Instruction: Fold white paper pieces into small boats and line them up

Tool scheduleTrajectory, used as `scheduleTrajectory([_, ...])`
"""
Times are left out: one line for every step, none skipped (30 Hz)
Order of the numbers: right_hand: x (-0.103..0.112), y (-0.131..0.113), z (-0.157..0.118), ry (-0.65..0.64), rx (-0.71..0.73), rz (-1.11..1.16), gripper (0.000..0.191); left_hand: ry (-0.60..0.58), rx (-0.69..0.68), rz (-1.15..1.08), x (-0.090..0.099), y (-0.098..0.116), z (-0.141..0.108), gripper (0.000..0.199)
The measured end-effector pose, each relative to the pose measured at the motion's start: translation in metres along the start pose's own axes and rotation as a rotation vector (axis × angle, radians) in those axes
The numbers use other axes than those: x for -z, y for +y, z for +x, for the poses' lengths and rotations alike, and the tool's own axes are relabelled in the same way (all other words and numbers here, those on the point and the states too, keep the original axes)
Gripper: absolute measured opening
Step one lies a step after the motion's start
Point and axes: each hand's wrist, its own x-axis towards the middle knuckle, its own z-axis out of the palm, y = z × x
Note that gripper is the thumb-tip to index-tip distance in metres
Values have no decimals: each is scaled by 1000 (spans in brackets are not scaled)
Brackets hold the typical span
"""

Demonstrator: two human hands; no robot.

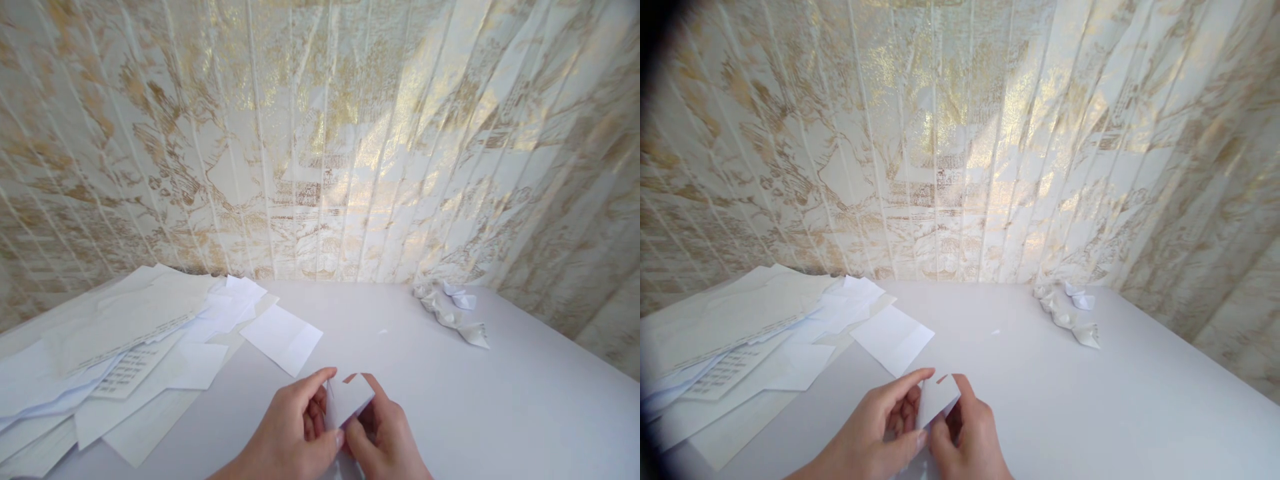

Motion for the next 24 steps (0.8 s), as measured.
scheduleTrajectory([0, 1, -1, 8, 2, -23, 15, 9, -6, 32, -1, 0, 0, 59])
scheduleTrajectory([0, 2, -2, 15, 9, -46, 16, 15, -22, 63, -1, -1, 0, 62])
scheduleTrajectory([1, 3, -3, 21, 26, -67, 16, 15, -52, 96, -2, -3, 0, 65])
scheduleTrajectory([1, 5, -4, 25, 51, -87, 14, 15, -94, 130, -2, -5, 0, 68])
scheduleTrajectory([2, 7, -5, 27, 83, -103, 12, 11, -141, 157, -1, -8, 0, 69])
scheduleTrajectory([3, 9, -6, 30, 121, -119, 11, 4, -185, 174, 0, -10, 0, 69])
scheduleTrajectory([3, 10, -6, 35, 163, -140, 10, -1, -219, 185, 1, -12, 0, 68])
scheduleTrajectory([4, 12, -6, 38, 207, -167, 9, -5, -240, 189, 2, -13, 0, 65])
scheduleTrajectory([5, 13, -6, 40, 250, -200, 9, -5, -244, 191, 2, -13, 0, 62])
scheduleTrajectory([5, 14, -6, 40, 292, -237, 9, -4, -236, 196, 3, -13, -1, 59])
scheduleTrajectory([6, 14, -6, 39, 331, -275, 9, -3, -221, 202, 3, -12, -1, 55])
scheduleTrajectory([7, 15, -5, 36, 364, -311, 10, 8, -204, 207, 3, -11, -2, 50])
scheduleTrajectory([8, 15, -5, 35, 393, -341, 11, 33, -194, 206, 2, -9, -3, 46])
scheduleTrajectory([9, 15, -4, 34, 415, -364, 12, 71, -195, 202, 1, -8, -3, 42])
scheduleTrajectory([10, 15, -3, 34, 432, -383, 13, 119, -210, 197, 0, -6, -4, 39])
scheduleTrajectory([11, 15, -3, 32, 447, -398, 14, 171, -232, 192, -1, -4, -4, 37])
scheduleTrajectory([11, 15, -3, 33, 464, -414, 17, 215, -259, 191, -2, -2, -5, 36])
scheduleTrajectory([11, 15, -2, 38, 485, -429, 19, 240, -287, 197, -3, -1, -5, 35])
scheduleTrajectory([11, 15, -2, 44, 508, -443, 22, 244, -312, 204, -3, 1, -6, 33])
scheduleTrajectory([11, 15, -2, 51, 533, -454, 24, 238, -331, 209, -4, 3, -6, 28])
scheduleTrajectory([11, 14, -2, 56, 555, -461, 26, 230, -345, 206, -3, 5, -7, 23])
scheduleTrajectory([11, 14, -2, 56, 572, -463, 26, 225, -351, 191, -3, 7, -7, 17])
scheduleTrajectory([11, 14, -1, 50, 582, -463, 27, 224, -345, 164, -3, 8, -7, 13])
scheduleTrajectory([11, 14, -1, 38, 595, -467, 26, 222, -323, 127, -2, 8, -7, 11])
